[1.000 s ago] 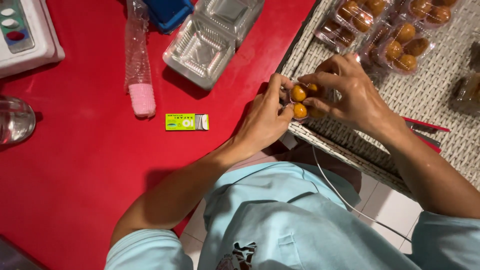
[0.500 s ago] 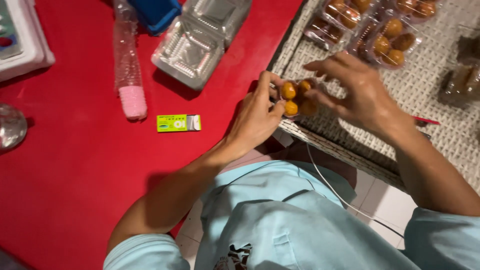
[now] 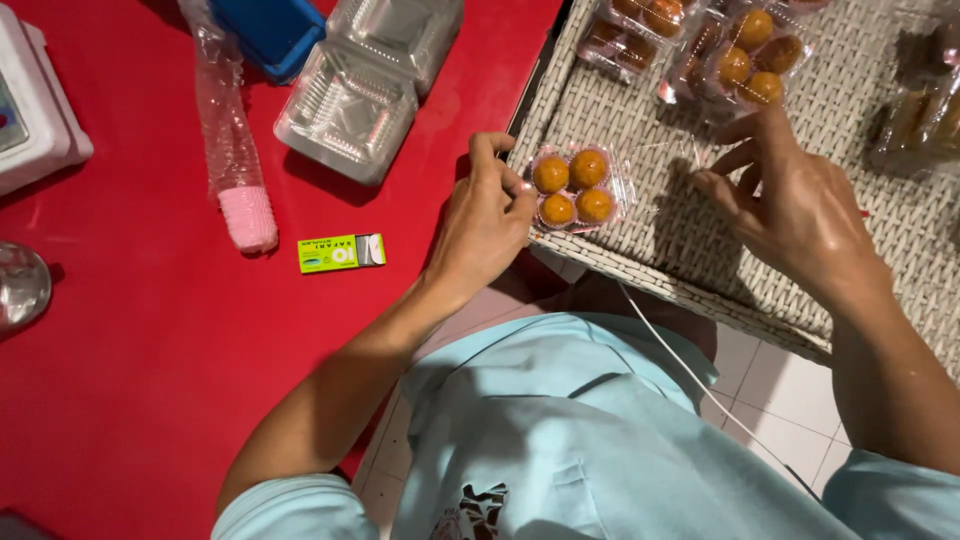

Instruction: Packaging small round pastries into plastic containers and sealing them with a stapler

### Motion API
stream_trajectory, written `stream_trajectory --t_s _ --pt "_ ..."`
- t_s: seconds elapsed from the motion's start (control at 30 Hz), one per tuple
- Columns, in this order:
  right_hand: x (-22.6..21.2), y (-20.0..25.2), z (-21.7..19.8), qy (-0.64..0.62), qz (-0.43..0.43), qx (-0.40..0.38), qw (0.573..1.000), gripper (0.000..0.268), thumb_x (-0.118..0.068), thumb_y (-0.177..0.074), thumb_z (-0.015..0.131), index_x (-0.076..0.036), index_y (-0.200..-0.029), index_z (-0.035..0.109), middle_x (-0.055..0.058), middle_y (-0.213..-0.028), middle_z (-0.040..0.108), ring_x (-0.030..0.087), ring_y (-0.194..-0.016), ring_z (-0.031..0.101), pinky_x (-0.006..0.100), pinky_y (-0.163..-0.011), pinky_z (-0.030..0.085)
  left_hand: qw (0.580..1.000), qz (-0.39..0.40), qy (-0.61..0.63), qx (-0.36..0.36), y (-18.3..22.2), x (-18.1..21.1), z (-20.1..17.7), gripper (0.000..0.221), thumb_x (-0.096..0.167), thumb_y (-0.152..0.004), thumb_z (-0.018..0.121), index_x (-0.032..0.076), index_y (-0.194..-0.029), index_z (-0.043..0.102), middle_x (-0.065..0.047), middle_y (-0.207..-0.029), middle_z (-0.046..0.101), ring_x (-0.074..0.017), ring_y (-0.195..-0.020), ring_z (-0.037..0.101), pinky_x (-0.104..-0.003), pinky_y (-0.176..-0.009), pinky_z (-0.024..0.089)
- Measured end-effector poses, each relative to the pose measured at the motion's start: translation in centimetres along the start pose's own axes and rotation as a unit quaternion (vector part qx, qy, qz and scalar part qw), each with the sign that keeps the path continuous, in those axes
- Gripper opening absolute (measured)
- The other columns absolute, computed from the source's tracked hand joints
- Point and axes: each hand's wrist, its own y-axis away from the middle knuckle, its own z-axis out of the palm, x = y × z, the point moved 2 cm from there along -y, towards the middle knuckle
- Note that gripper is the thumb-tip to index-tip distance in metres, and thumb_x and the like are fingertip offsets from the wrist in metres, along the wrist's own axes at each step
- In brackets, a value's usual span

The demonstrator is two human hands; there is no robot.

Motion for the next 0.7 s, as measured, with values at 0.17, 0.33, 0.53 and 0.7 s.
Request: stream_trajectory --t_s 0.17,0.33,0.53,0.7 --pt "1.9 0.8 0.7 0.119 -0.002 0.0 0.993 0.04 -0.02 -0.111 0.068 -0.003 -0.131 0.038 0.012 -0.069 0.066 0.021 -0.036 0.048 0.036 -0.033 0.044 0.998 -0.045 0.035 -0.03 -0.3 0.1 -0.1 0.038 0.009 -0.091 0.059 0.01 -0.125 0.041 -0.002 -0.088 0.067 -0.021 -0.054 0.074 -0.037 -0.048 0.064" --pt "0.8 0.1 0.6 0.065 0.095 -0.071 0.991 0.061 -0.025 -0.105 0.067 -0.01 -0.154 0.034 0.019 -0.081 0.067 0.031 -0.055 0.064 0.045 -0.048 0.061 0.999 0.027 -0.009 -0.029 -0.6 -1.2 0.8 0.038 0.002 -0.088 0.053 0.005 -0.124 0.042 -0.002 -0.092 0.069 -0.0272 -0.092 0.072 -0.047 -0.074 0.053" --pt "0.6 0.4 -0.2 -0.073 0.08 -0.098 0.989 0.032 -0.016 -0.103 0.061 -0.004 -0.129 0.047 0.022 -0.117 0.072 0.037 -0.087 0.076 0.053 -0.072 0.066 0.994 -0.062 0.075 -0.051 -0.6 0.0 0.2 0.038 0.007 -0.091 0.057 0.005 -0.129 0.048 -0.005 -0.086 0.068 -0.0167 -0.063 0.071 -0.032 -0.049 0.066" --pt "0.3 1.2 -0.7 -0.112 0.058 -0.116 0.985 0.023 -0.017 -0.096 0.066 -0.005 -0.115 0.063 0.016 -0.114 0.075 0.031 -0.101 0.076 0.046 -0.084 0.064 0.998 0.017 -0.036 -0.04 -1.7 -2.8 2.1 0.049 0.001 -0.082 0.056 0.01 -0.13 0.051 -0.003 -0.095 0.068 -0.0246 -0.08 0.069 -0.043 -0.071 0.053"
